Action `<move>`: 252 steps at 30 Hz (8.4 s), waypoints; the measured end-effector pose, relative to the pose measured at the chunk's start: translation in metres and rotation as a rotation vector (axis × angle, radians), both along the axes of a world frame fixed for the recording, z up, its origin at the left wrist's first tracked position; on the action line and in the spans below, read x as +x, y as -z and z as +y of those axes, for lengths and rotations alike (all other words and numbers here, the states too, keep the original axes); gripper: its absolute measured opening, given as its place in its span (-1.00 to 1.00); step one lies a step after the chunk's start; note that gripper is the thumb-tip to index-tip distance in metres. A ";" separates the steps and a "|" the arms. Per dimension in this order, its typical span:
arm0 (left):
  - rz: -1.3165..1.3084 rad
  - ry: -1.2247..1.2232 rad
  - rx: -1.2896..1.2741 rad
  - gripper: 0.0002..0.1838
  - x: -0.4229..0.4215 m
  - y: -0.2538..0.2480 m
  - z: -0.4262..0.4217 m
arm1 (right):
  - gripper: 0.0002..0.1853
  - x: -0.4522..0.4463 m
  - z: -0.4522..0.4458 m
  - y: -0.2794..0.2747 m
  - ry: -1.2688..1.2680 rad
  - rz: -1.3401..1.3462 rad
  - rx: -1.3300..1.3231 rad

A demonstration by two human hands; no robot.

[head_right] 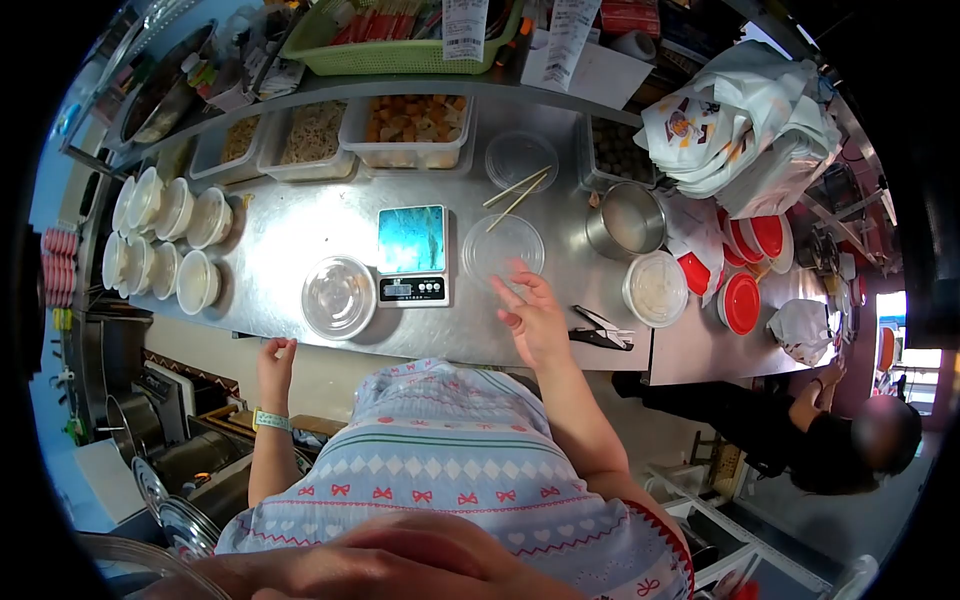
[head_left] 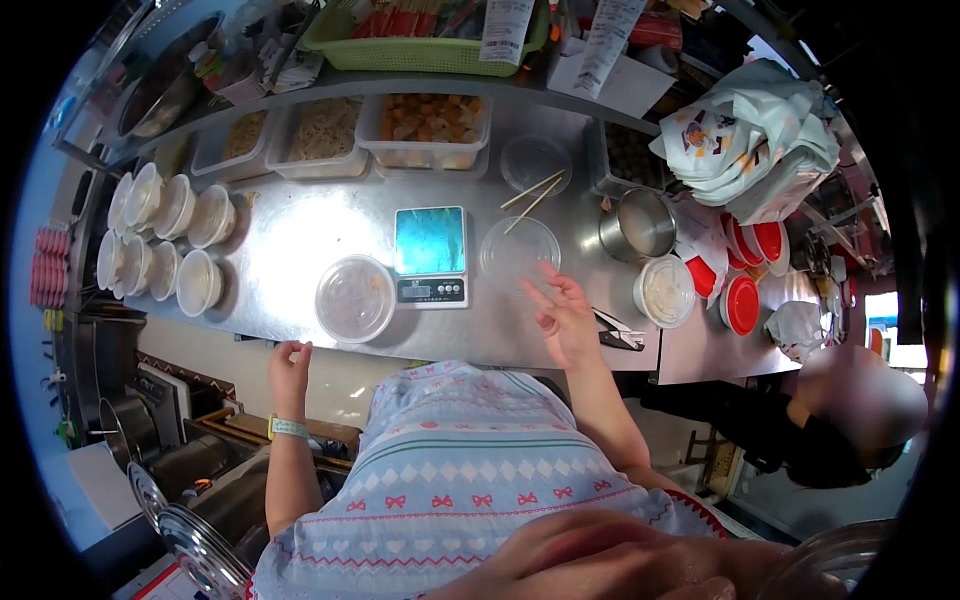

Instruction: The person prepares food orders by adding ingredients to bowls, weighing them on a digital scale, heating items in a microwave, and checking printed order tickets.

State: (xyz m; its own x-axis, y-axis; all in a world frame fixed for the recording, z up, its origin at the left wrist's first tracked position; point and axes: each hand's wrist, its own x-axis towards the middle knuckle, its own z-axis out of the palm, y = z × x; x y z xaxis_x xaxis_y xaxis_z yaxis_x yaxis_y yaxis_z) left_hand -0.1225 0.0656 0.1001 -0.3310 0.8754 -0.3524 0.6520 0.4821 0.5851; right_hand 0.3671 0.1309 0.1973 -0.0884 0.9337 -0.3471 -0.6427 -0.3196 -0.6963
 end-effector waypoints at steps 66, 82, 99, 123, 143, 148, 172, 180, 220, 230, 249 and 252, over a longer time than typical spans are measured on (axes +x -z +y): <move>-0.087 0.619 0.591 -0.84 0.250 -0.163 0.031 | -0.33 -0.060 -0.034 -0.044 -0.368 0.634 0.186; -0.328 0.710 0.467 -0.86 0.252 -0.155 0.027 | -0.32 -0.064 -0.041 -0.036 -0.323 0.606 0.323; -0.256 0.728 0.523 -0.84 0.240 -0.149 0.042 | -0.35 -0.064 -0.035 -0.042 -0.380 0.646 0.383; -0.578 0.673 0.365 -0.85 0.246 -0.145 0.043 | -0.36 -0.071 -0.038 -0.042 -0.324 0.607 0.408; -0.118 0.489 0.566 -0.90 0.156 -0.137 0.046 | -0.78 -0.050 -0.028 -0.034 -0.085 0.287 0.159; -0.346 0.389 0.090 -0.92 0.123 -0.152 0.052 | -0.84 -0.050 -0.021 -0.026 0.077 0.256 -0.002; -0.483 0.394 0.239 -0.92 0.140 -0.152 0.046 | -0.61 -0.044 -0.023 -0.012 0.009 0.260 0.000; -0.360 0.469 0.259 -0.90 0.134 -0.148 0.043 | -0.82 -0.048 -0.021 -0.019 0.039 0.285 -0.093; -0.894 -0.210 0.083 -0.60 0.012 0.070 0.036 | -0.33 -0.070 0.178 -0.089 -0.042 -0.347 0.594; -0.638 0.147 0.178 -0.86 -0.019 0.128 0.045 | -0.49 -0.100 0.123 -0.054 0.010 -0.339 0.530; -0.965 0.062 0.021 -0.80 -0.008 0.050 0.054 | -0.76 -0.229 0.036 0.133 -0.444 -0.685 -0.306; -1.112 -0.156 -0.104 -0.81 -0.007 0.045 0.060 | -0.75 -0.230 0.030 0.135 -0.409 -0.647 -0.365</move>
